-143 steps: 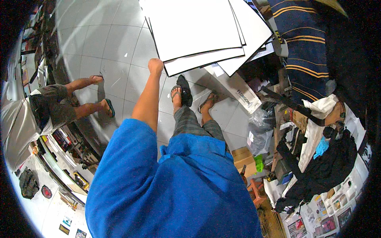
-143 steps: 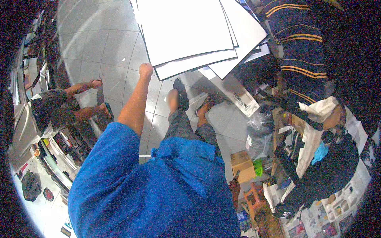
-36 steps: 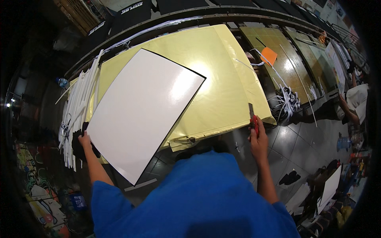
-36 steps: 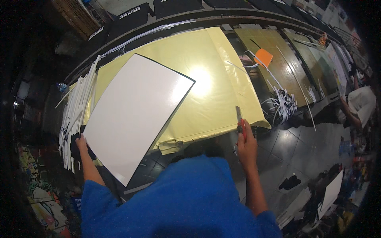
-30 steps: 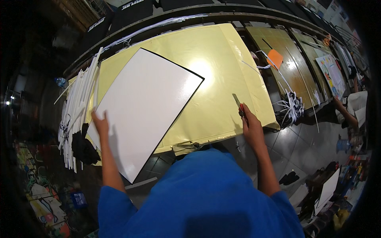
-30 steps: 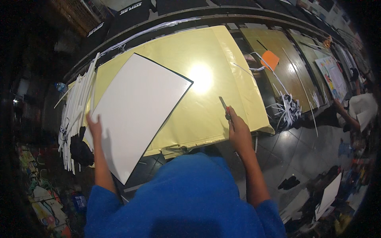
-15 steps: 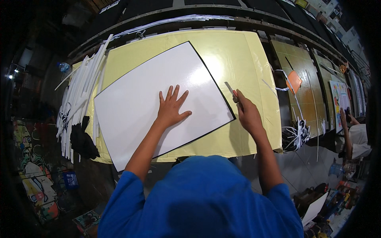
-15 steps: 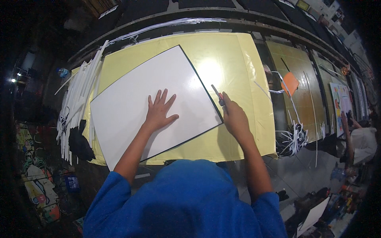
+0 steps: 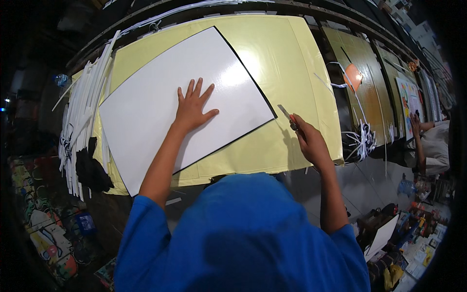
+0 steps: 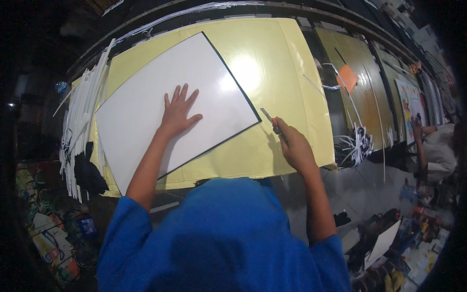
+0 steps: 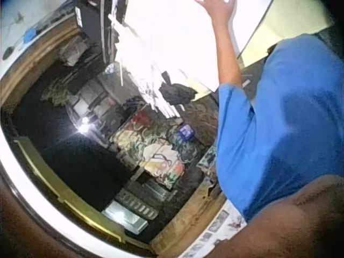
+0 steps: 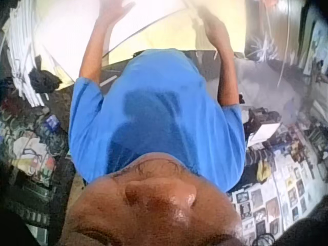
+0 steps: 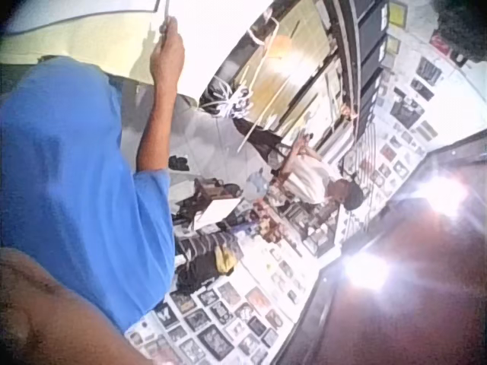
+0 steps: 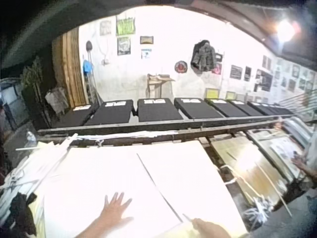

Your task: The person uses a red utility knife to cut a large white sheet of material placed on a yellow-covered table. They repeatedly align the sheet, cut along the edges, and remove the trimmed pieces, stacking the finished white sheets on the floor.

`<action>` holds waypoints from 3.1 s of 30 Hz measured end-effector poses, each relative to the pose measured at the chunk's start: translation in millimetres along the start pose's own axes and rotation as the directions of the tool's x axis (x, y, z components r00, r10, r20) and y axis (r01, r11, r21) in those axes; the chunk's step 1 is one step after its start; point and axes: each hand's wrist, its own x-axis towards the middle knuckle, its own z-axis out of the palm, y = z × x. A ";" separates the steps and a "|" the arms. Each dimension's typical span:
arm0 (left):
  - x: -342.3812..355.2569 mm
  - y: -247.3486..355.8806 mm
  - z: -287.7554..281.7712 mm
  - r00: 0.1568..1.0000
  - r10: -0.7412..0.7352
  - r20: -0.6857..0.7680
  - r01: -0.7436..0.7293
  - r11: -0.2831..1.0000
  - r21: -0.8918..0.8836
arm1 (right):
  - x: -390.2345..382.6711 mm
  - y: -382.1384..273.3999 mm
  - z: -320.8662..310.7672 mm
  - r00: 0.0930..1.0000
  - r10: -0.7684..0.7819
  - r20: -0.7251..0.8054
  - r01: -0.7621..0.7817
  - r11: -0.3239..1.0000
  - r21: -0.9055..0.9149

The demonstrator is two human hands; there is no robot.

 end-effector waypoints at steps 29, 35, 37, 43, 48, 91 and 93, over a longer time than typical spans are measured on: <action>-33.4 10.0 -2.8 0.997 0.073 0.012 -0.073 0.996 -0.061 | -9.3 -32.4 27.7 0.991 0.128 0.025 -0.123 0.980 -0.154; -47.7 -7.4 -20.2 0.988 0.128 0.081 -0.110 0.974 -0.197 | 4.3 5.3 26.5 0.997 0.013 -0.069 -0.013 1.000 0.003; -44.8 -14.1 -19.2 0.991 0.061 0.118 -0.032 0.972 -0.233 | 8.2 3.3 27.1 0.998 0.020 -0.064 -0.008 0.985 0.174; -20.6 46.3 4.1 0.904 -0.422 -0.068 0.405 0.896 -0.183 | 4.6 -10.0 31.2 0.976 0.207 0.072 -0.203 0.731 0.651; -18.9 68.1 6.0 0.965 -0.260 -0.015 0.258 0.963 -0.081 | 9.6 4.5 7.3 0.954 0.261 0.146 -0.271 0.553 0.788; -37.2 144.1 23.4 0.854 -0.514 -0.074 0.512 0.858 -0.045 | 182.7 31.2 -43.4 0.561 -0.480 0.675 0.813 0.472 -0.340; -37.0 143.7 24.1 0.854 -0.514 -0.082 0.513 0.858 -0.035 | 184.2 31.9 -41.9 0.557 -0.482 0.676 0.818 0.460 -0.346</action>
